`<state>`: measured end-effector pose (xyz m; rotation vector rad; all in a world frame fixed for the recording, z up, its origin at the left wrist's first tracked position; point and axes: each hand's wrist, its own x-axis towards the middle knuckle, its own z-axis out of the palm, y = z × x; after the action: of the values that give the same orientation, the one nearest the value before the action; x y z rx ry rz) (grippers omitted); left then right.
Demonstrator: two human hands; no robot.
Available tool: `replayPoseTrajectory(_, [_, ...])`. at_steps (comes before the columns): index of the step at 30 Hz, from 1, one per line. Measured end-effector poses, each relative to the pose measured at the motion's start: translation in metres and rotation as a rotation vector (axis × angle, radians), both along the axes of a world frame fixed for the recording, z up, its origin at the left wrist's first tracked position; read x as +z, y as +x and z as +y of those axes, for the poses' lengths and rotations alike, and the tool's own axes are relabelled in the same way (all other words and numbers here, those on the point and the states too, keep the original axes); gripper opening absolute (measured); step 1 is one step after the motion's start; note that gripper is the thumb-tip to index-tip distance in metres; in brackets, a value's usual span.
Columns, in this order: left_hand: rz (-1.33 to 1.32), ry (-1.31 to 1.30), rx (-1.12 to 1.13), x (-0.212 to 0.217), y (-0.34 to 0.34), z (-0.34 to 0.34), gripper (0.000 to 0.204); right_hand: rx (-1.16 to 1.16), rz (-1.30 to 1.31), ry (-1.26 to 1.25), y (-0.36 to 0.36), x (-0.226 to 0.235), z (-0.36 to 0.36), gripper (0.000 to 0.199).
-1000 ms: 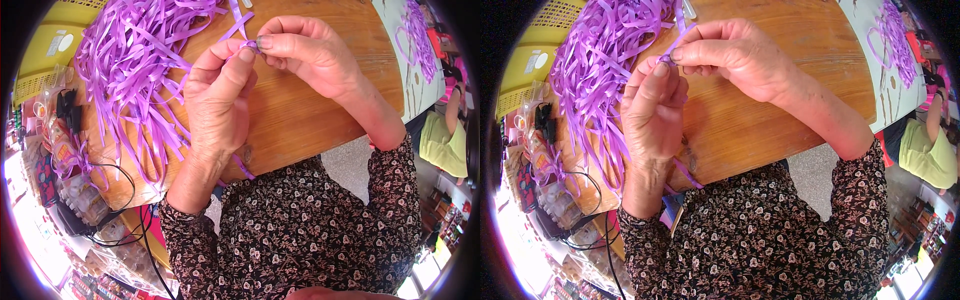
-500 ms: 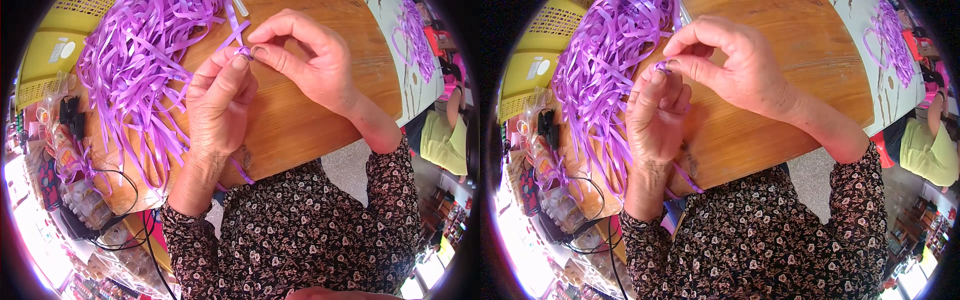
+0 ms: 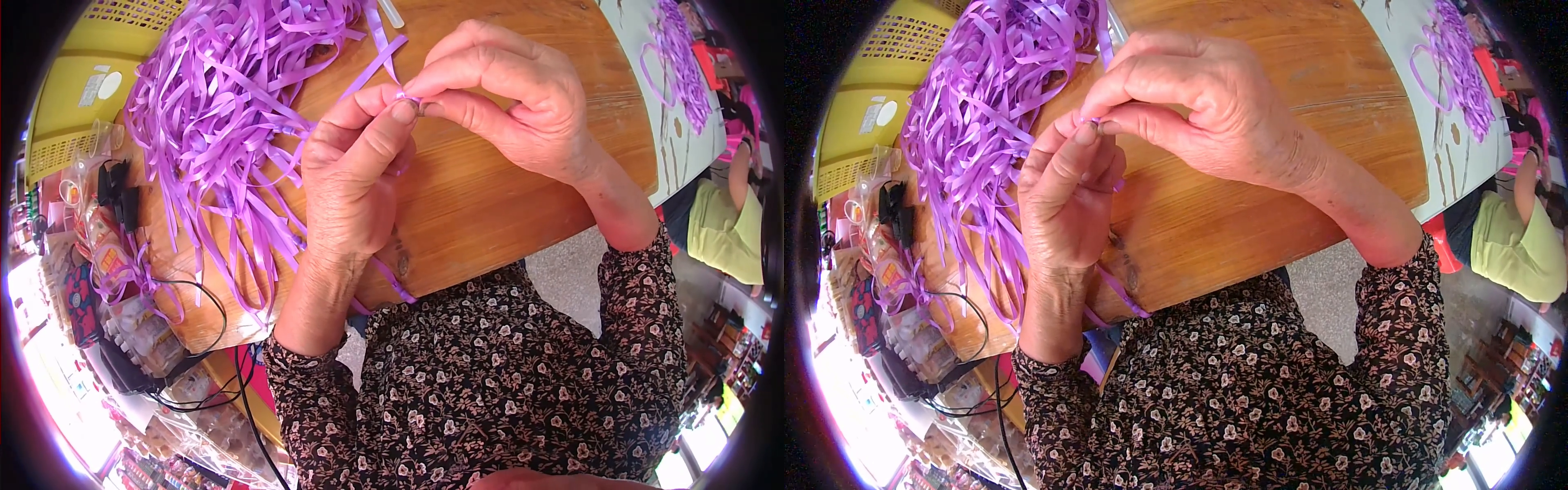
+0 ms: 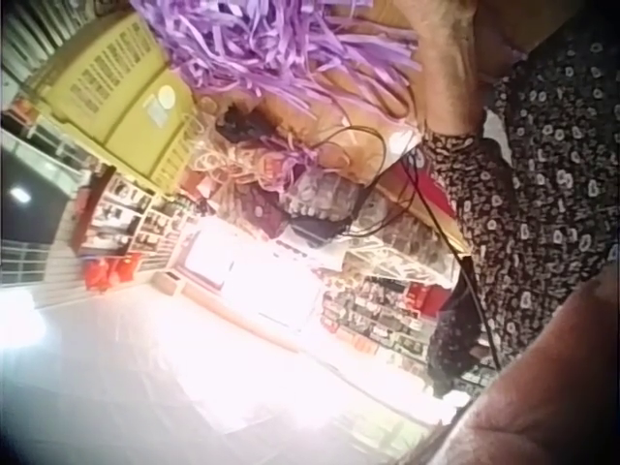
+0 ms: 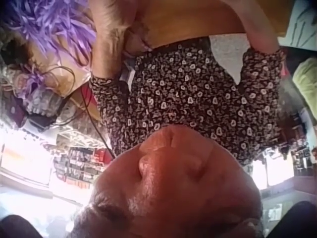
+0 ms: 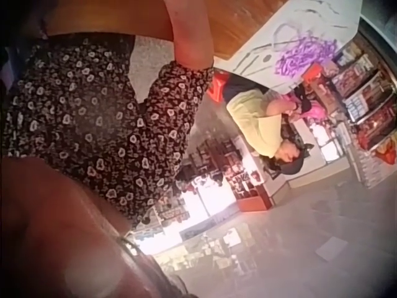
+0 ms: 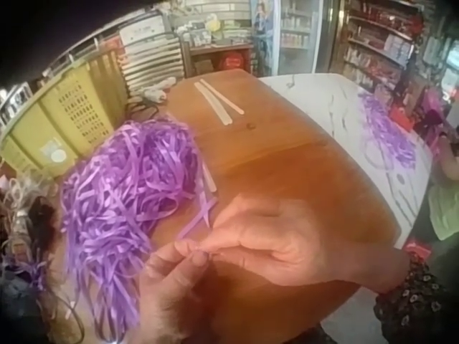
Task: The person ties knots in purple ribbons by hand, working through them one at a time and gathering them into a pile on the wooden table.
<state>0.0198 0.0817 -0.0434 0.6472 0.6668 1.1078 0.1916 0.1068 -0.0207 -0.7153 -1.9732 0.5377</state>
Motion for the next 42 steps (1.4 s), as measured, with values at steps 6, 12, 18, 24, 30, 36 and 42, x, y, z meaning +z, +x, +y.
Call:
replayPoseTrajectory(6, [-0.059, -0.047, -0.049, -0.007, -0.002, 0.002, 0.014, 0.022, -0.031, -0.026, 0.005, -0.001, 0.001, 0.015])
replayPoseTrajectory(12, [-0.060, -0.110, -0.100, -0.006, -0.001, 0.002, 0.013, -0.021, -0.049, -0.014, 0.004, -0.003, -0.002, 0.015])
replayPoseTrajectory(18, [-0.095, -0.131, -0.089, -0.008, -0.001, 0.004, 0.015, -0.036, 0.032, -0.125, 0.004, -0.006, -0.002, 0.011])
replayPoseTrajectory(24, [-0.114, -0.093, -0.105, -0.007, -0.002, 0.004, 0.015, -0.027, 0.018, -0.088, 0.004, -0.006, -0.001, 0.014])
replayPoseTrajectory(30, [-0.093, -0.097, -0.072, -0.005, -0.001, 0.002, 0.015, -0.043, -0.040, 0.002, 0.003, -0.003, -0.003, 0.014])
replayPoseTrajectory(36, [-0.012, -0.037, 0.009, -0.004, 0.002, -0.002, 0.015, -0.021, -0.012, -0.087, 0.004, -0.001, -0.005, 0.013])
replayPoseTrajectory(42, [0.171, 0.118, 0.097, 0.002, 0.006, -0.007, 0.016, -0.014, 0.041, -0.134, 0.003, -0.001, -0.007, 0.012])
